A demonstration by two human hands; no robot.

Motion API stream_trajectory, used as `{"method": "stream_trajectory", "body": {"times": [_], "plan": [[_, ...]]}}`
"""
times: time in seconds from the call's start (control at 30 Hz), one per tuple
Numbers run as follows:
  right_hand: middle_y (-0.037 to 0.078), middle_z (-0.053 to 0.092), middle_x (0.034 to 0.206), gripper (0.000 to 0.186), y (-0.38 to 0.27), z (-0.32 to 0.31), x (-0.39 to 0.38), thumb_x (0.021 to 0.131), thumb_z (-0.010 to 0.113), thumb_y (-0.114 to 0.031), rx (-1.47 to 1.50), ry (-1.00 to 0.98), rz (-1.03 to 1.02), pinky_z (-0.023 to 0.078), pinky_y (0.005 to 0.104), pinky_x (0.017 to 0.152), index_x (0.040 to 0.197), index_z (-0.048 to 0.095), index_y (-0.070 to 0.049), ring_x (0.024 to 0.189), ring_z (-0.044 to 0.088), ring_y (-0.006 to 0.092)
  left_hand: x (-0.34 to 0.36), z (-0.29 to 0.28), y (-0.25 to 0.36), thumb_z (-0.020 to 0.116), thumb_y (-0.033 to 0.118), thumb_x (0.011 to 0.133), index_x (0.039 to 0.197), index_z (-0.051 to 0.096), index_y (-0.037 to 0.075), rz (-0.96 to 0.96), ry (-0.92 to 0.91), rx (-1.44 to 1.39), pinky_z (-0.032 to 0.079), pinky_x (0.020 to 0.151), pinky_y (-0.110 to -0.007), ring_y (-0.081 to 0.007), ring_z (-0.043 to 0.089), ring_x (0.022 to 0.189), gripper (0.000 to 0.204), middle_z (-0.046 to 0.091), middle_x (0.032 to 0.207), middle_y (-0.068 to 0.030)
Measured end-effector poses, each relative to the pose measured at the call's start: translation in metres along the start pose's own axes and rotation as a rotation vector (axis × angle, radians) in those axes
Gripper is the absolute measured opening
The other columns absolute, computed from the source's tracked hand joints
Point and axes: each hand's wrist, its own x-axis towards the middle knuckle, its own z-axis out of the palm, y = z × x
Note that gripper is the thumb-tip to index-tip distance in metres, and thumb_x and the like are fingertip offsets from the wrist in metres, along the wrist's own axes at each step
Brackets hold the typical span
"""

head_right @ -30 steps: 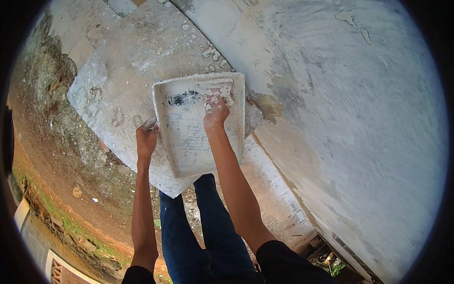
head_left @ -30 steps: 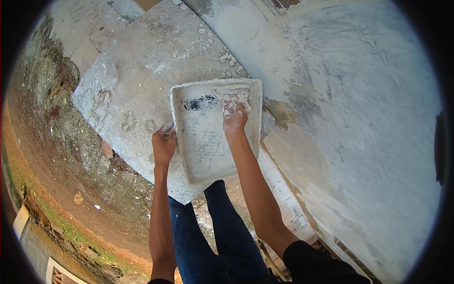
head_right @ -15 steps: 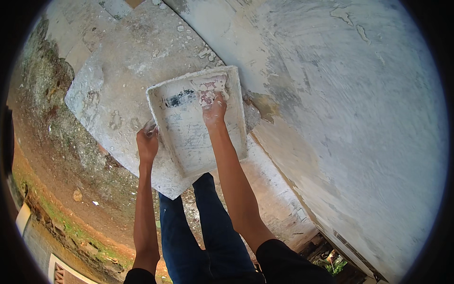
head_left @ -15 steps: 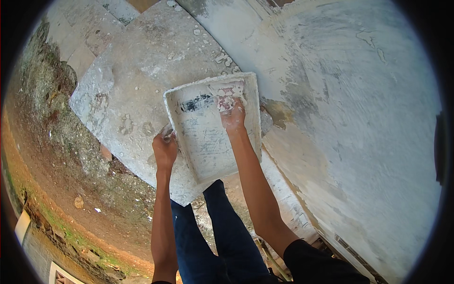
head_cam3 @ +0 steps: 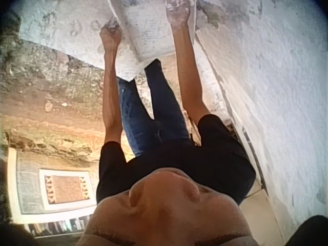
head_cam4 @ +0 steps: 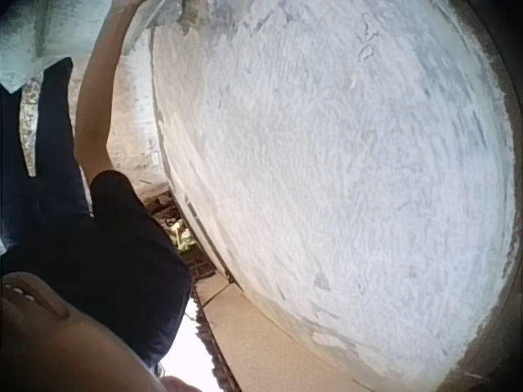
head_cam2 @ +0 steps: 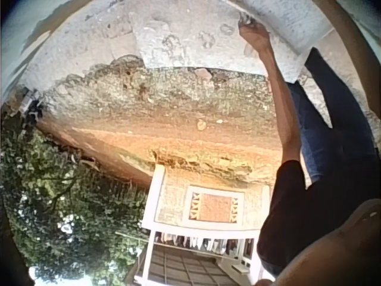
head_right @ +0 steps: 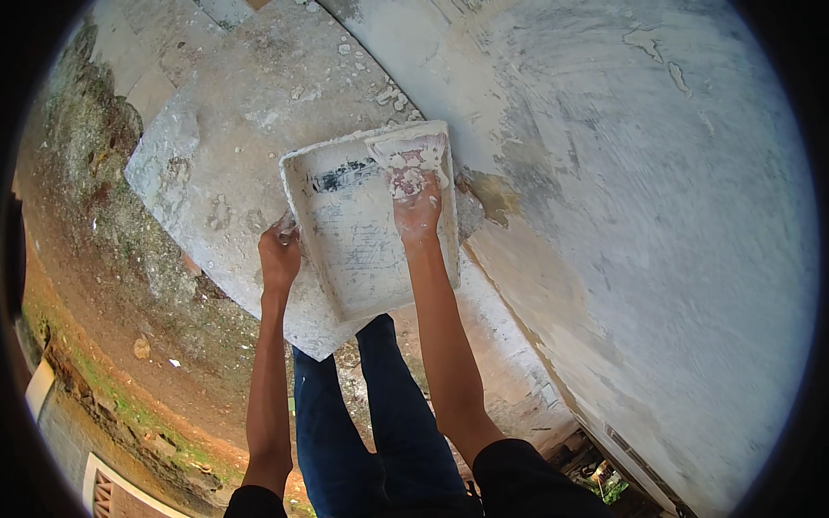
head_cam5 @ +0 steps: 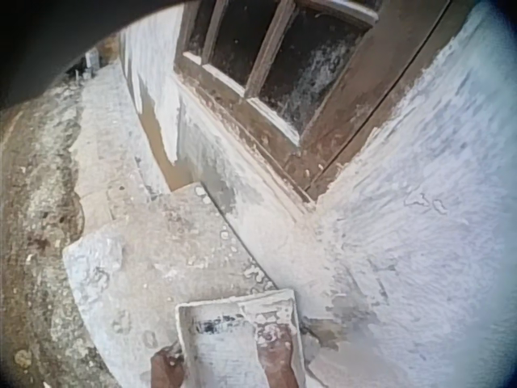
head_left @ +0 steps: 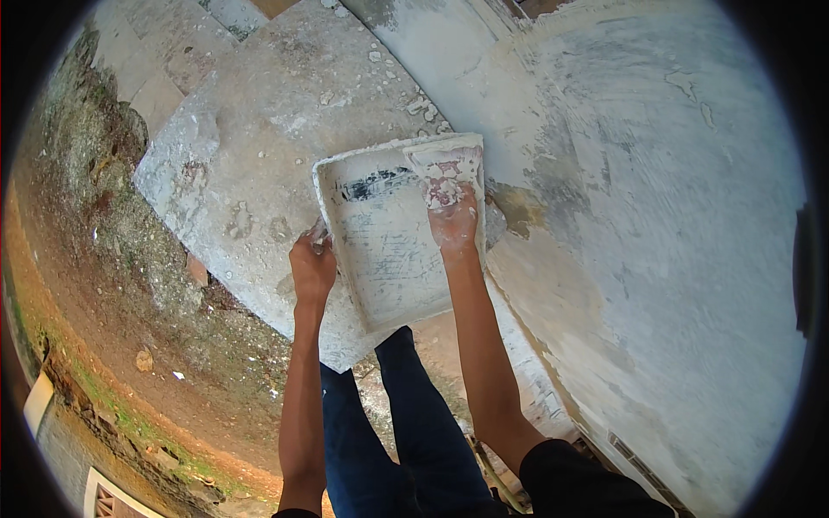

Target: The person applies and smooths wall putty onto an exterior wall using a handheld scraper tool.

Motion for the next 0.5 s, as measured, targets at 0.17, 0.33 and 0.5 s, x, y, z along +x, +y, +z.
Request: {"method": "stream_trajectory", "body": {"times": [0.17,0.33,0.5], "plan": [[0.01,0.062,0.108,0.028,-0.003,-0.015,-0.013,0.094,0.042,-0.02,0.017,-0.011,0.114,0.05,0.042,0.086,0.113,0.055,-0.006,0.097,0.061,0.0256,-0.002,0.0,0.01,0.06,0.0,0.08,0.101,0.063,-0.008,0.003,0.023,-0.033,0.048,0.065,-0.038,-0.0323,0.064,0.067,0.023,0.064,0.08,-0.0257],[0.011,0.061,0.108,0.027,0.038,-0.016,-0.026,0.093,0.04,-0.015,-0.212,0.131,0.135,0.051,0.0432,0.087,0.114,0.053,-0.004,0.098,0.061,0.0263,-0.003,-0.005,0.017,0.059,0.0,0.081,0.105,0.063,-0.006,-0.052,-0.009,-0.067,0.049,0.066,-0.037,-0.0307,0.065,0.068,0.025,0.066,0.085,-0.0237],[0.01,0.06,0.104,0.027,0.078,-0.005,-0.018,0.087,0.047,-0.006,-0.173,0.229,0.077,0.056,0.039,0.079,0.113,0.054,0.0,0.09,0.063,0.024,0.0,-0.002,0.006,0.06,0.001,0.081,0.105,0.064,-0.006,-0.079,-0.005,-0.026,0.049,0.066,-0.037,-0.0307,0.065,0.068,0.025,0.066,0.085,-0.0239]]}}
